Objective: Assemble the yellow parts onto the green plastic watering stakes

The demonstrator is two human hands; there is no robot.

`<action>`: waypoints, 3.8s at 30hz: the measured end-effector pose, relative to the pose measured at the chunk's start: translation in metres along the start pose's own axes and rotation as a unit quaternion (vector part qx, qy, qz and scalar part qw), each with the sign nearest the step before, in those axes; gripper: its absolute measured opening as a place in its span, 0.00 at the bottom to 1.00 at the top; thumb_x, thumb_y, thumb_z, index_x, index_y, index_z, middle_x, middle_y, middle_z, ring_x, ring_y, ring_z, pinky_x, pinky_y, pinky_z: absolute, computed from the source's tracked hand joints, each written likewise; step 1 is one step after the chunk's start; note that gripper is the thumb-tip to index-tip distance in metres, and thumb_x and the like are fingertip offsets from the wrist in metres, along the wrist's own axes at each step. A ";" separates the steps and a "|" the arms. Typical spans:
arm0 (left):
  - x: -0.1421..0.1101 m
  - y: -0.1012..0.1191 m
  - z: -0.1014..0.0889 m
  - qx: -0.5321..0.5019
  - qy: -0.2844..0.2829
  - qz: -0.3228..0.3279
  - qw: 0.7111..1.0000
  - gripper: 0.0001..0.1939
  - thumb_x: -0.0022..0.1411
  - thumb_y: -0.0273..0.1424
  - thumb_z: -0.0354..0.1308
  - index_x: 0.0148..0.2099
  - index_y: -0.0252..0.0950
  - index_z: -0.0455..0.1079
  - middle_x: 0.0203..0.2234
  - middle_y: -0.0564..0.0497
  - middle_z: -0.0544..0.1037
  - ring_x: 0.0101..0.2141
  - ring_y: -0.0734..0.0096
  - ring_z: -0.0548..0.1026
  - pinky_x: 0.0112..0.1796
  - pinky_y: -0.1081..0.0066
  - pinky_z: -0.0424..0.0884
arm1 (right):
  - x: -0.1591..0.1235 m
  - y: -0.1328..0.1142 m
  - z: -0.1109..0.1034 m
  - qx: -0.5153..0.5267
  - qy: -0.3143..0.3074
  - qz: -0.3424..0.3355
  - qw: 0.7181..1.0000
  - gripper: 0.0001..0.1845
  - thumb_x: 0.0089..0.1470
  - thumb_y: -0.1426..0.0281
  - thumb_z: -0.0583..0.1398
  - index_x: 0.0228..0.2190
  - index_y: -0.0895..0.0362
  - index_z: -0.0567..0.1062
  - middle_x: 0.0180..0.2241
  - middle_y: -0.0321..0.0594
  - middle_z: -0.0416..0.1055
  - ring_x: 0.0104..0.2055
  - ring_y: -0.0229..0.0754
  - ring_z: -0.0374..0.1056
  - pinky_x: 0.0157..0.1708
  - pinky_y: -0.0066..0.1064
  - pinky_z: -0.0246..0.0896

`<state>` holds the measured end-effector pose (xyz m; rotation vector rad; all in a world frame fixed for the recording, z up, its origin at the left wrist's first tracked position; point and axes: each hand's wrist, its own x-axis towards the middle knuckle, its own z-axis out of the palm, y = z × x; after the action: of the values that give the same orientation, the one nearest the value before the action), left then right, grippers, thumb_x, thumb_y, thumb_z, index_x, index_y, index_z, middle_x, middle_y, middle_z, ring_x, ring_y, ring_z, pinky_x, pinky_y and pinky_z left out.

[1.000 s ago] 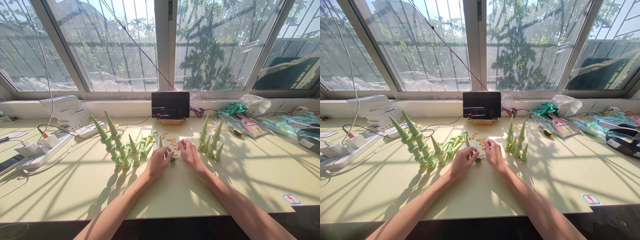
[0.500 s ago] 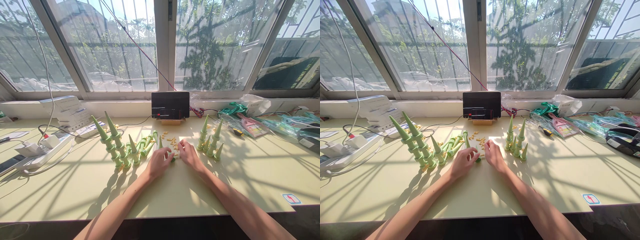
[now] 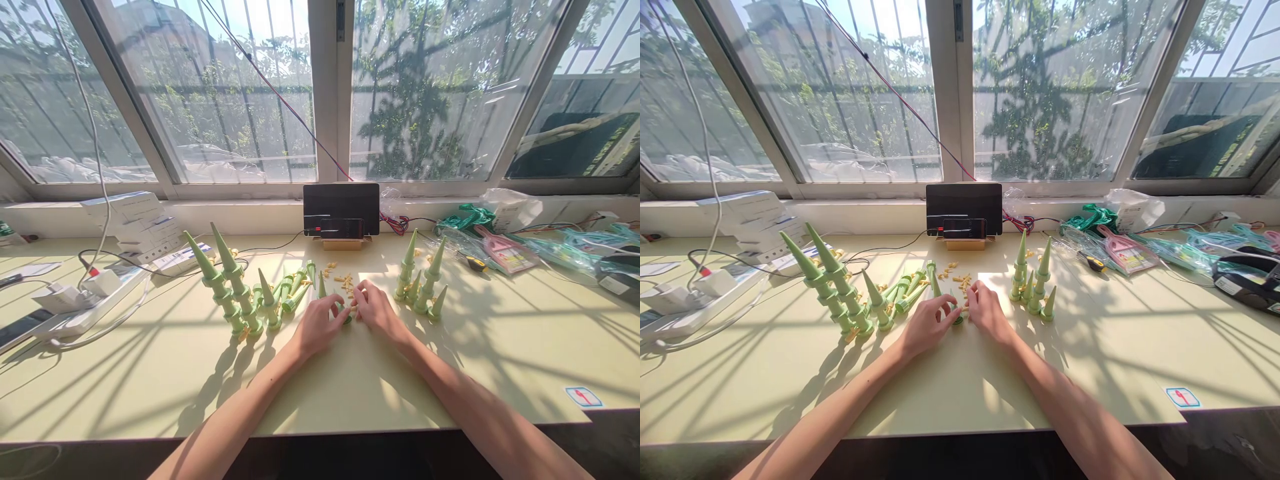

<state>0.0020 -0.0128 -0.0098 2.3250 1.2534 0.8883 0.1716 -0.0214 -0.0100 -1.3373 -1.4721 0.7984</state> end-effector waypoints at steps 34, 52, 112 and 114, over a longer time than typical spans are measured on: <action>0.000 0.002 0.001 -0.065 -0.032 -0.040 0.997 0.20 0.62 0.41 0.56 0.54 0.41 0.60 0.34 0.55 0.76 0.16 0.81 0.64 0.25 0.74 0.61 | 0.004 0.003 0.005 0.013 0.017 -0.021 1.000 0.12 0.61 0.60 0.54 0.28 0.52 0.64 0.21 0.40 0.71 0.16 0.43 0.66 0.15 0.36 0.60; -0.001 0.003 -0.001 -0.106 -0.043 -0.041 0.993 0.21 0.63 0.40 0.55 0.55 0.41 0.59 0.32 0.56 0.75 0.16 0.82 0.63 0.23 0.76 0.61 | 0.003 0.003 0.004 0.003 -0.006 -0.024 1.000 0.13 0.62 0.59 0.52 0.29 0.52 0.63 0.21 0.39 0.70 0.16 0.42 0.65 0.17 0.36 0.60; 0.001 0.006 -0.002 -0.239 0.083 -0.019 0.967 0.27 0.63 0.42 0.58 0.60 0.36 0.61 0.36 0.49 0.73 0.28 0.72 0.77 0.22 0.75 0.72 | 0.001 -0.005 0.000 0.033 0.051 -0.092 0.994 0.15 0.63 0.56 0.53 0.32 0.54 0.67 0.27 0.35 0.69 0.23 0.38 0.66 0.25 0.29 0.61; 0.001 0.006 -0.002 -0.255 0.085 -0.020 0.963 0.26 0.63 0.41 0.58 0.59 0.36 0.61 0.36 0.49 0.73 0.29 0.72 0.77 0.24 0.75 0.73 | 0.000 -0.006 0.000 0.044 0.048 -0.101 0.993 0.15 0.63 0.56 0.54 0.32 0.54 0.68 0.27 0.35 0.68 0.25 0.38 0.67 0.25 0.28 0.61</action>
<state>0.0046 -0.0150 -0.0049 1.8427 0.9787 1.2474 0.1695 -0.0224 -0.0046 -1.1259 -1.4534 0.6516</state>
